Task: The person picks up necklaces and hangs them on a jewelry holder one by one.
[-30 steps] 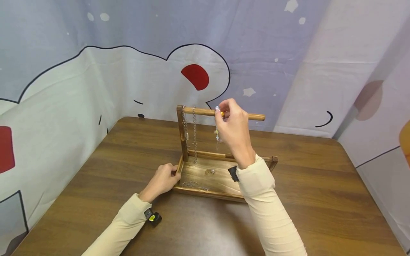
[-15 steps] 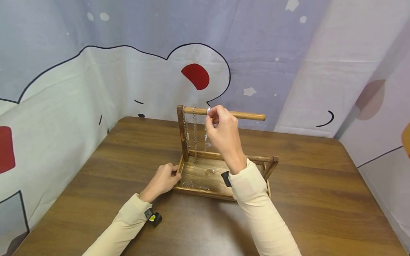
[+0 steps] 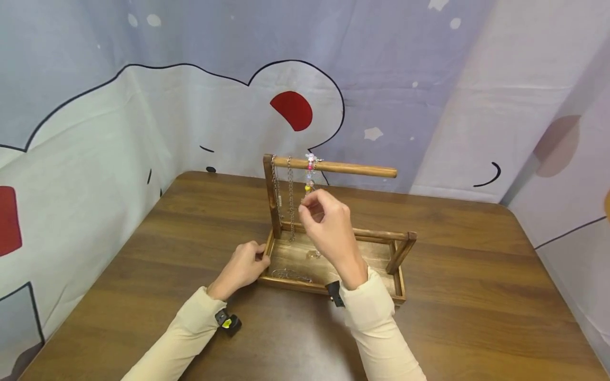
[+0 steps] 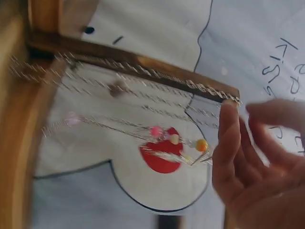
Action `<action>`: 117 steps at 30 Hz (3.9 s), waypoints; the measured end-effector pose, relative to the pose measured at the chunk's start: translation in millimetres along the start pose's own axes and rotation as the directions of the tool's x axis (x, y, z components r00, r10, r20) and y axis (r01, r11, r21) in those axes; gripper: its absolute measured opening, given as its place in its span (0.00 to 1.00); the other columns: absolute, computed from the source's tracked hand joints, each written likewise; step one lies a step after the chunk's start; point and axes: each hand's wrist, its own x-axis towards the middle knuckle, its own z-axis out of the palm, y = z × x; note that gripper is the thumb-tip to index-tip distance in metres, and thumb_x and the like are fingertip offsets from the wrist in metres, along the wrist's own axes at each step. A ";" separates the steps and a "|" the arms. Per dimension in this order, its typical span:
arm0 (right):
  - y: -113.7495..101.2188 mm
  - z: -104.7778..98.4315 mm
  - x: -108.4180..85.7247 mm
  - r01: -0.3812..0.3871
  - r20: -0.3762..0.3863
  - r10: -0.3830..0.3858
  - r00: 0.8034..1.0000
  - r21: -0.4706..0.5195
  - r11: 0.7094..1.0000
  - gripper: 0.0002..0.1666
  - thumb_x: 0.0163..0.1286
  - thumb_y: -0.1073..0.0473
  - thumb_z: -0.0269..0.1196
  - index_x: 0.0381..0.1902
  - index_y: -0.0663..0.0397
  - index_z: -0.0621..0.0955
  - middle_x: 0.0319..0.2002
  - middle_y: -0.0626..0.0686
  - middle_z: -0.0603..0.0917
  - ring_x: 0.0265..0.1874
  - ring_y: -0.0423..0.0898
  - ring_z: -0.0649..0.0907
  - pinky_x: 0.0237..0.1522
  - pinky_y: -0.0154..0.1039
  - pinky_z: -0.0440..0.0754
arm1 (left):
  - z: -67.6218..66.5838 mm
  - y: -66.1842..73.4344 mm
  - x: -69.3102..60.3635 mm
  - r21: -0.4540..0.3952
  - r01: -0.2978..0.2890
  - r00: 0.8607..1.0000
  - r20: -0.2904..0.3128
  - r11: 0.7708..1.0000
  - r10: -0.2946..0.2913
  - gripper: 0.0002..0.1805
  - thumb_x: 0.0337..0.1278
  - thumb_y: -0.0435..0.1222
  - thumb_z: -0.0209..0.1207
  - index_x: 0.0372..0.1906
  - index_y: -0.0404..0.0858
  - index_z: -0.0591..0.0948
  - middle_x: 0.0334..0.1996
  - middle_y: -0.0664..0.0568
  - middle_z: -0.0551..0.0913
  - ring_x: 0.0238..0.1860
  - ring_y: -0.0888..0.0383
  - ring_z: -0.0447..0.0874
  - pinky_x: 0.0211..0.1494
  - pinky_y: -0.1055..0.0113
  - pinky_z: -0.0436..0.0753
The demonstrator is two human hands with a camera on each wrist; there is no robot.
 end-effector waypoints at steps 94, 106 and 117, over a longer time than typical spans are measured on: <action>-12.8 -24.6 7.8 -0.088 0.347 0.124 0.930 -0.117 0.989 0.04 0.64 0.56 0.59 0.33 0.49 0.77 0.28 0.47 0.80 0.24 0.43 0.77 0.25 0.38 0.73 | -1.5 1.1 0.8 -0.033 0.010 1.000 0.025 0.999 -0.010 0.14 0.49 0.29 0.52 0.40 0.28 0.81 0.52 0.33 0.74 0.07 0.67 0.50 0.12 0.73 0.61; -14.2 -44.5 26.3 -0.080 0.221 0.110 0.969 -0.142 0.987 0.05 0.64 0.58 0.58 0.34 0.53 0.77 0.31 0.52 0.80 0.30 0.46 0.81 0.32 0.37 0.75 | -1.9 1.1 0.8 -0.021 0.000 1.000 0.016 1.000 0.000 0.09 0.48 0.29 0.52 0.30 0.31 0.82 0.52 0.32 0.74 0.10 0.63 0.56 0.15 0.70 0.64; -4.1 -59.5 32.2 -0.107 0.125 0.136 0.983 -0.214 0.971 0.09 0.65 0.55 0.58 0.36 0.55 0.77 0.30 0.52 0.81 0.26 0.41 0.80 0.29 0.33 0.72 | -1.1 0.6 -0.2 -0.034 -0.014 1.000 0.009 0.999 0.015 0.07 0.48 0.29 0.52 0.24 0.31 0.80 0.51 0.31 0.74 0.10 0.64 0.60 0.15 0.70 0.66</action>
